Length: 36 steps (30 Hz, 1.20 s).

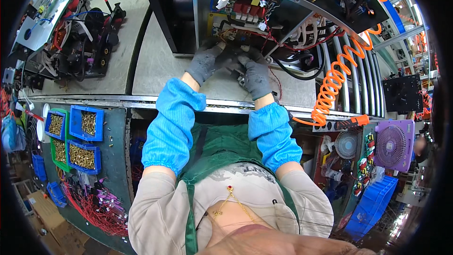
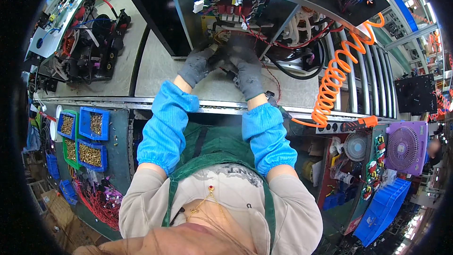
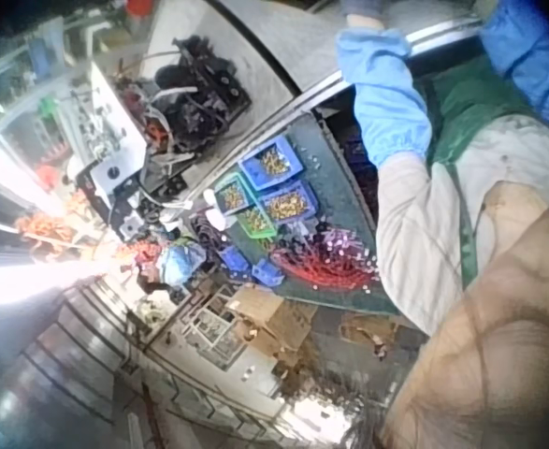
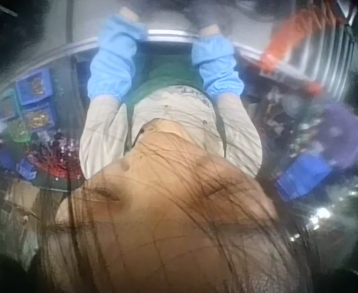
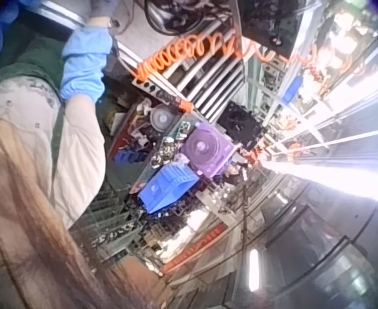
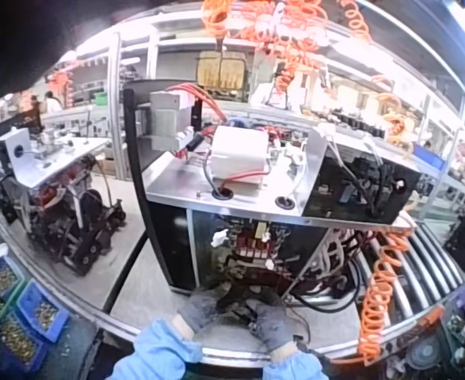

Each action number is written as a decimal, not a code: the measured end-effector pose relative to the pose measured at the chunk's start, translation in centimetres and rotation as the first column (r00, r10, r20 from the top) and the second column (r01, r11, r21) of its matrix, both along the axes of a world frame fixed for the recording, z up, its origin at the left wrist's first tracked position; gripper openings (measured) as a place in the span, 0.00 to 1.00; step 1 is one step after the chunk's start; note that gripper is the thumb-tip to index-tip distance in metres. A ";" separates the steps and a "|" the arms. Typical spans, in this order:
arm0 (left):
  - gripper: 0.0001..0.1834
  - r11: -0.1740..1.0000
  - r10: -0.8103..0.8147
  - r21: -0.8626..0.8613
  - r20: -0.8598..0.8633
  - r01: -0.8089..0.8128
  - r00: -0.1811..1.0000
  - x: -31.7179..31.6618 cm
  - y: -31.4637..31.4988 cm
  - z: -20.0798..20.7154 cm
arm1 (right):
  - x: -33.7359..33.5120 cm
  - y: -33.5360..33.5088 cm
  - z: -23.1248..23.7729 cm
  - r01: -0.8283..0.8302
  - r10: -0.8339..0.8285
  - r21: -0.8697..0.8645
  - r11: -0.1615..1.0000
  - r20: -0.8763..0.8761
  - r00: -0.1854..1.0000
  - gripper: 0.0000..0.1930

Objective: The person assembles an electronic device by connecting wires and securing components inside a metal casing. They use a pneumatic screwdriver to fasten screws and organize the internal wiring.

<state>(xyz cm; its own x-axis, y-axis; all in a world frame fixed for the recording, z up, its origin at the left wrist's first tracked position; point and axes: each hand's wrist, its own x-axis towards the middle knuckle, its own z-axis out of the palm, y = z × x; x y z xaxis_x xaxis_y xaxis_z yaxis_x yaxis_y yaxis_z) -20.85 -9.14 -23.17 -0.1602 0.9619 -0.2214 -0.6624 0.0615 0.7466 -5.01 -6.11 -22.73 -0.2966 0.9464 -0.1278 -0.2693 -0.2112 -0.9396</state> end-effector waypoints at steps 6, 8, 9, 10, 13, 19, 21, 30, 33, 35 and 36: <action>0.18 1.000 -0.014 -0.014 0.080 0.015 0.997 0.0 -0.2 0.6 | 0.8 1.3 -1.8 -0.026 -0.106 0.356 0.934 0.348 0.932 0.12; 0.17 0.999 -0.044 -0.016 0.018 0.044 0.999 0.0 0.4 -0.5 | 0.5 0.9 -1.4 -0.011 -0.044 0.246 0.969 0.215 0.976 0.12; 0.17 0.999 -0.049 0.026 0.083 0.047 0.995 0.0 0.4 -0.6 | 0.4 0.9 -1.4 -0.016 -0.054 0.275 0.961 0.244 0.968 0.13; 0.17 0.997 -0.056 0.068 0.146 0.046 0.988 -0.1 0.4 -0.6 | 0.3 1.0 -1.5 -0.022 -0.065 0.303 0.953 0.272 0.960 0.13; 0.16 0.945 0.140 0.306 -0.698 0.115 0.702 -1.3 0.8 -3.6 | 0.5 1.2 -1.4 -0.118 -0.237 0.595 0.795 0.485 0.842 0.13; 0.16 0.921 0.277 0.368 -0.847 0.126 0.454 -1.1 0.9 -4.2 | 0.4 0.3 0.3 -0.381 -0.453 0.698 0.607 0.697 0.556 0.14; 0.16 0.899 0.386 0.401 -0.915 0.173 0.116 -1.0 0.0 -2.4 | 0.0 0.1 0.4 -0.410 -0.466 0.673 0.616 0.731 0.498 0.15; 0.15 0.928 0.237 0.362 -0.760 0.091 0.605 -1.4 0.3 -3.4 | -1.8 0.8 2.4 -0.375 -0.271 0.449 0.811 0.857 0.439 0.18; 0.14 0.997 -0.031 0.069 -0.032 0.033 0.999 -0.5 0.5 -2.3 | -1.3 1.5 2.0 -0.379 -0.287 0.486 0.787 0.833 0.472 0.18; 0.13 0.997 -0.013 0.079 -0.080 0.019 0.997 -0.4 0.7 -2.9 | -0.5 2.1 1.7 -0.454 -0.335 0.506 0.733 0.850 0.407 0.17; 0.14 0.996 0.004 0.087 -0.049 0.000 0.999 -0.5 0.6 -3.0 | -0.1 2.0 2.0 -0.389 -0.350 0.582 0.714 0.778 0.521 0.16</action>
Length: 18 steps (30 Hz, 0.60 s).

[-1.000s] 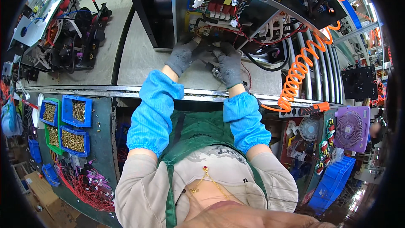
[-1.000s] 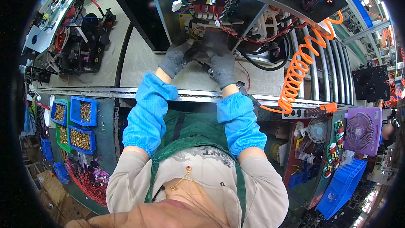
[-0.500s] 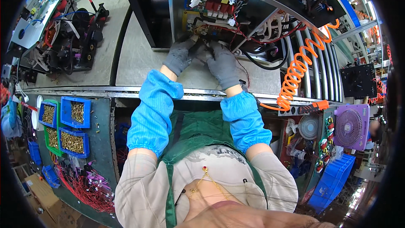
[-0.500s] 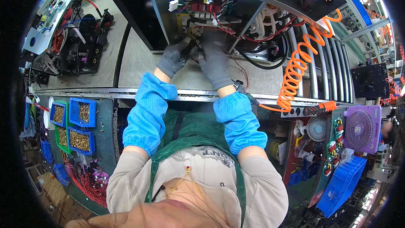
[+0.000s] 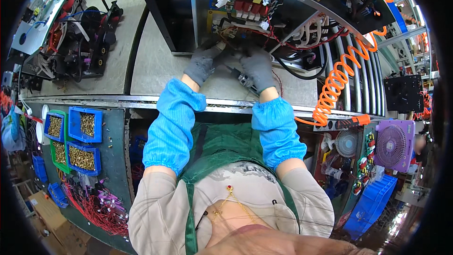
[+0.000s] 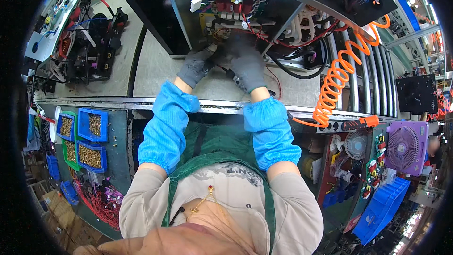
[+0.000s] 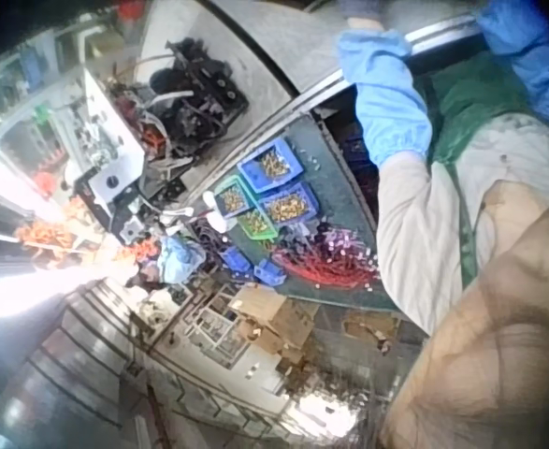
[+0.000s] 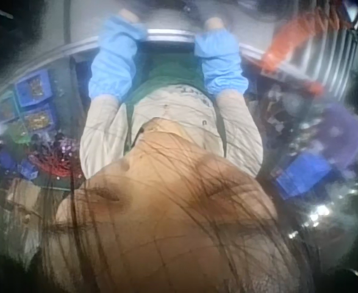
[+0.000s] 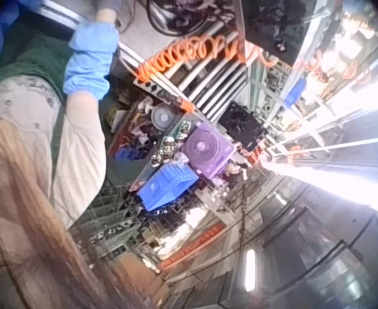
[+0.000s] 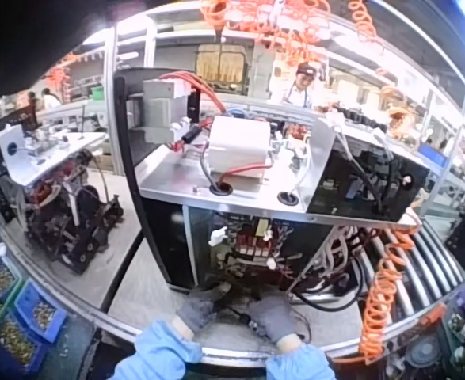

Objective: The person assembles an electronic device by connecting wires and securing components inside a metal casing. They use a pneumatic screwdriver to fasten screws and organize the internal wiring.

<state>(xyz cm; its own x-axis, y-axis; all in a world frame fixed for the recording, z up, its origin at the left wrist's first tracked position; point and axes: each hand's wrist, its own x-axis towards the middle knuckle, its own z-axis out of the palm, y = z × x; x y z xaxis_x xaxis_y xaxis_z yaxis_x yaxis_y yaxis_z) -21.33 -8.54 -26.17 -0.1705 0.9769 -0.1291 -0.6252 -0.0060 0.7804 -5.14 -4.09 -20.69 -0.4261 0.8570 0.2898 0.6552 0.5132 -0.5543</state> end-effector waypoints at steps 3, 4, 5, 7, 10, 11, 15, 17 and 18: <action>0.15 1.000 0.016 0.000 0.077 -0.016 0.997 0.2 -0.3 0.3 | 0.6 -0.3 0.7 0.002 0.015 0.070 0.998 -0.235 0.972 0.14; 0.15 1.000 0.007 -0.015 0.091 -0.006 0.996 0.2 -0.4 0.3 | 0.2 0.1 -0.1 0.014 0.005 0.088 0.996 -0.203 0.979 0.13; 0.15 1.000 -0.004 -0.029 0.103 0.007 0.995 0.3 -0.5 0.6 | -0.1 0.3 -0.8 0.027 -0.008 0.107 0.994 -0.173 0.985 0.12; 0.16 0.998 -0.013 -0.056 0.082 0.018 0.997 0.5 -0.8 1.6 | -0.5 0.7 -2.3 0.002 0.022 0.103 0.995 -0.231 0.973 0.12; 0.16 0.999 0.021 -0.048 0.087 -0.017 0.996 0.6 -0.4 1.0 | -1.5 0.3 -2.7 0.049 -0.039 0.045 0.998 -0.206 0.978 0.11; 0.15 0.999 0.033 -0.035 0.096 -0.030 0.995 0.7 -0.1 0.7 | -1.7 0.1 -2.6 0.087 -0.082 0.020 0.996 -0.177 0.981 0.11; 0.15 0.999 0.026 -0.043 -0.012 -0.026 1.000 0.6 -0.2 0.2 | -2.1 -0.6 -2.9 0.109 -0.078 0.070 0.992 -0.350 0.933 0.11; 0.15 0.998 0.052 -0.047 -0.022 -0.053 0.998 0.8 -0.2 0.6 | -2.2 -0.5 -2.6 0.102 -0.065 0.084 0.991 -0.363 0.930 0.11; 0.15 0.998 0.057 -0.027 -0.038 -0.058 0.998 0.9 -0.1 0.4 | -2.2 -0.5 -2.8 0.082 -0.049 0.072 0.994 -0.377 0.925 0.11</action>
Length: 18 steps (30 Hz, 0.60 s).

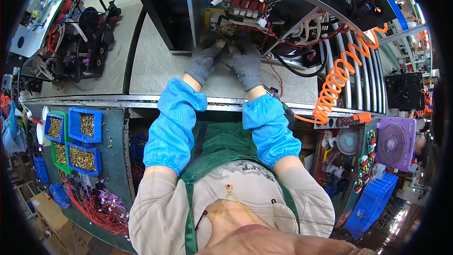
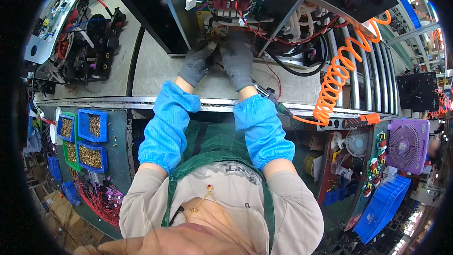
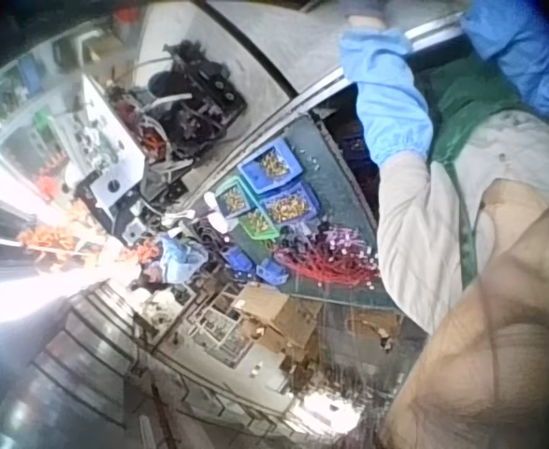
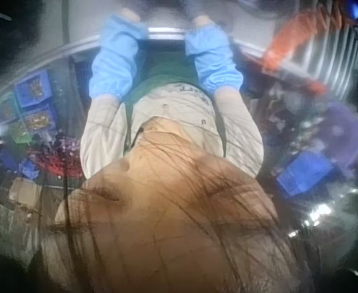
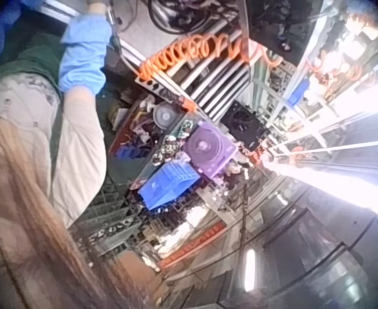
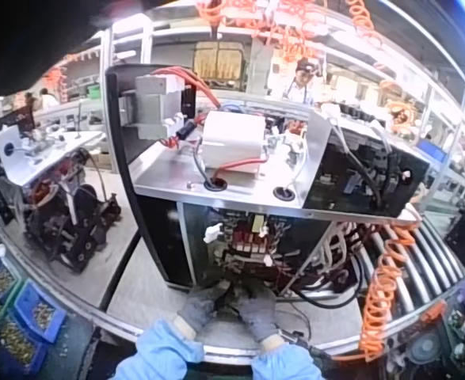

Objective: The person assembles an electronic device by connecting wires and securing components inside a metal casing. They use a pneumatic screwdriver to fasten screws and organize the internal wiring.

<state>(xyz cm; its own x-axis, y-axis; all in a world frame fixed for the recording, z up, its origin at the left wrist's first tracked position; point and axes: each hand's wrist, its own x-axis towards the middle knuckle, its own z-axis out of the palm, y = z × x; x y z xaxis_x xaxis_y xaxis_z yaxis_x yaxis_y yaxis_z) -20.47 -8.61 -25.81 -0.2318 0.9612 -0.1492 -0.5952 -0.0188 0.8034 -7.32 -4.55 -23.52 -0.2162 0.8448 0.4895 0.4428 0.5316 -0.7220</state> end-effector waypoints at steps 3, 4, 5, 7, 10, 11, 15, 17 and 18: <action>0.15 0.996 0.074 0.055 -0.173 -0.065 0.982 0.2 0.7 -1.2 | 0.1 0.2 -1.2 -0.049 0.044 -0.069 0.996 -0.071 0.997 0.12; 0.15 0.990 0.134 0.082 -0.308 -0.114 0.942 0.5 1.0 -1.5 | 0.2 0.3 -1.4 -0.054 0.041 -0.114 0.992 -0.109 0.993 0.13; 0.14 0.981 0.190 0.116 -0.436 -0.155 0.880 0.7 1.1 -1.2 | 0.3 0.5 -1.6 -0.057 0.033 -0.158 0.986 -0.148 0.988 0.13; 0.15 0.986 0.164 0.120 -0.737 -0.112 0.656 0.3 1.1 -0.4 | 0.4 0.7 -1.9 -0.062 0.033 -0.205 0.977 -0.143 0.989 0.14; 0.17 0.989 0.145 0.107 -0.805 -0.099 0.575 0.0 1.4 -1.0 | 1.0 1.4 -3.4 -0.114 0.069 -0.285 0.952 -0.163 0.984 0.15; 0.17 0.989 0.147 0.102 -0.780 -0.108 0.608 -0.1 1.5 -1.4 | 1.1 1.4 -3.0 -0.082 0.064 -0.201 0.976 -0.093 0.994 0.15; 0.17 0.951 0.292 0.211 -0.851 -0.225 0.437 1.9 0.9 0.6 | 2.4 1.4 0.4 0.060 -0.133 0.203 0.977 0.368 0.920 0.16; 0.17 0.927 0.333 0.227 -0.867 -0.300 0.372 2.8 1.1 0.8 | 2.6 2.6 0.2 0.096 -0.042 -0.058 0.994 0.599 0.800 0.17; 0.17 0.917 0.344 0.225 -0.862 -0.329 0.371 3.2 1.1 0.8 | 2.6 3.0 0.0 0.076 -0.031 -0.052 0.996 0.589 0.807 0.17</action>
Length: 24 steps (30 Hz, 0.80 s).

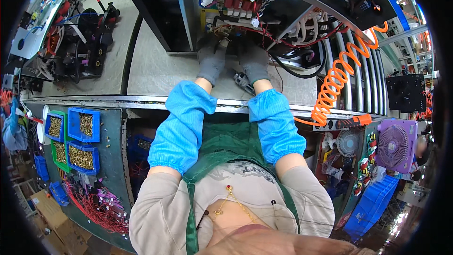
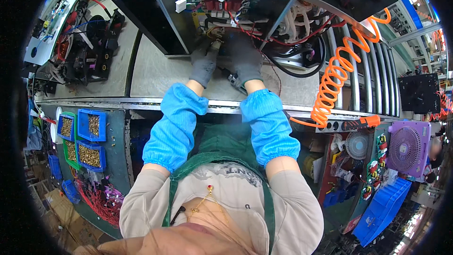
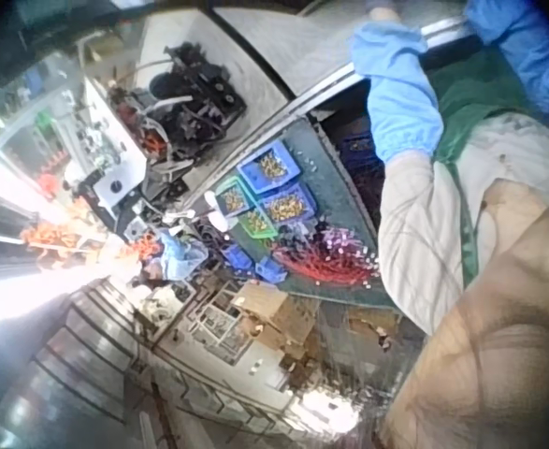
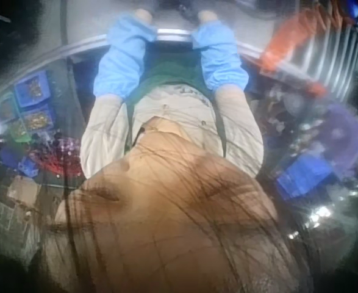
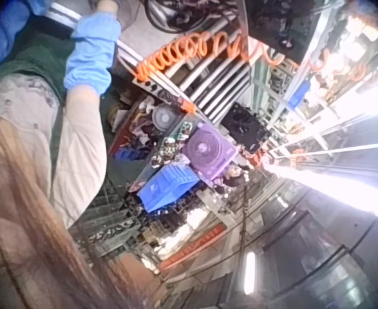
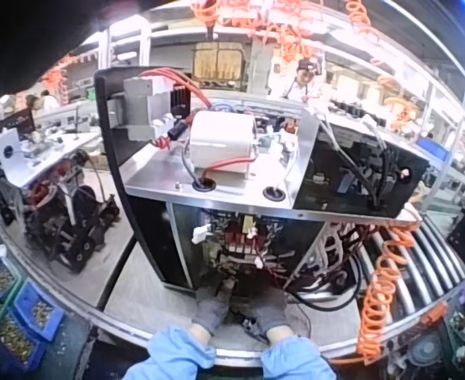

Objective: The person assembles an electronic device by connecting wires and securing components inside a metal casing. They use a pneumatic screwdriver to fasten screws and organize the internal wiring.

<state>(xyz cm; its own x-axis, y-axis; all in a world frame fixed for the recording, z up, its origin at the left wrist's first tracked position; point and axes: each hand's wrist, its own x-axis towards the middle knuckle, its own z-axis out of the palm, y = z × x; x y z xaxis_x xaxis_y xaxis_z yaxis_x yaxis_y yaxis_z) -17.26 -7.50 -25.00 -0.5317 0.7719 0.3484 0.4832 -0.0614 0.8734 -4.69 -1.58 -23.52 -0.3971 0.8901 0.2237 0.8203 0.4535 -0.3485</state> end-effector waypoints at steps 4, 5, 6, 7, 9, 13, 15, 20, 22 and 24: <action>0.18 0.993 0.112 0.029 -0.036 -0.111 0.993 0.8 0.3 -1.2 | 0.6 0.9 -2.6 -0.098 0.113 0.125 0.987 -0.115 0.987 0.18; 0.18 0.990 0.139 0.043 -0.063 -0.137 0.988 0.8 0.5 -1.6 | 0.5 0.8 -2.4 -0.122 0.151 0.181 0.976 -0.158 0.976 0.19; 0.18 0.987 0.160 0.031 -0.079 -0.158 0.984 0.8 0.6 -2.0 | 0.6 0.7 -2.1 -0.124 0.144 0.128 0.984 -0.167 0.975 0.19; 0.18 0.983 0.181 0.019 -0.095 -0.180 0.979 0.9 0.8 -2.3 | 0.7 0.5 -1.7 -0.125 0.137 0.073 0.989 -0.175 0.975 0.20; 0.18 0.982 0.187 -0.023 -0.088 -0.189 0.978 1.1 0.7 -2.1 | 0.9 0.4 -1.4 -0.116 0.116 0.009 0.993 -0.171 0.978 0.20; 0.19 0.986 0.147 -0.080 -0.015 -0.148 0.989 1.2 0.6 -1.3 | 0.9 1.1 -2.7 -0.115 0.115 0.013 0.993 -0.191 0.975 0.20; 0.18 0.991 0.128 -0.042 -0.005 -0.128 0.992 0.8 0.8 -1.4 | 0.9 1.1 -2.8 -0.135 0.139 0.034 0.990 -0.239 0.961 0.20; 0.16 0.994 0.092 0.066 -0.062 -0.087 0.994 0.3 0.9 -1.1 | 0.9 0.8 -2.2 -0.116 0.119 0.028 0.993 -0.207 0.971 0.21; 0.15 0.985 0.127 0.144 -0.185 -0.101 0.975 -0.3 1.5 -2.0 | 0.9 0.9 -2.2 -0.108 0.106 -0.001 0.994 -0.212 0.972 0.20; 0.14 0.980 0.127 0.177 -0.235 -0.086 0.964 -1.0 1.9 -2.2 | 0.8 0.9 -2.1 -0.110 0.102 -0.023 0.994 -0.236 0.966 0.20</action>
<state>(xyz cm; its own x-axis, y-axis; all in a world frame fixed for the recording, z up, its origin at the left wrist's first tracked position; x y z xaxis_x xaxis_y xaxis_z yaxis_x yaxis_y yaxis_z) -18.21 -5.58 -27.18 -0.4910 0.6369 0.5944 0.6917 -0.1298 0.7104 -3.89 -0.68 -25.64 -0.4300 0.8549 0.2903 0.6615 0.5171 -0.5432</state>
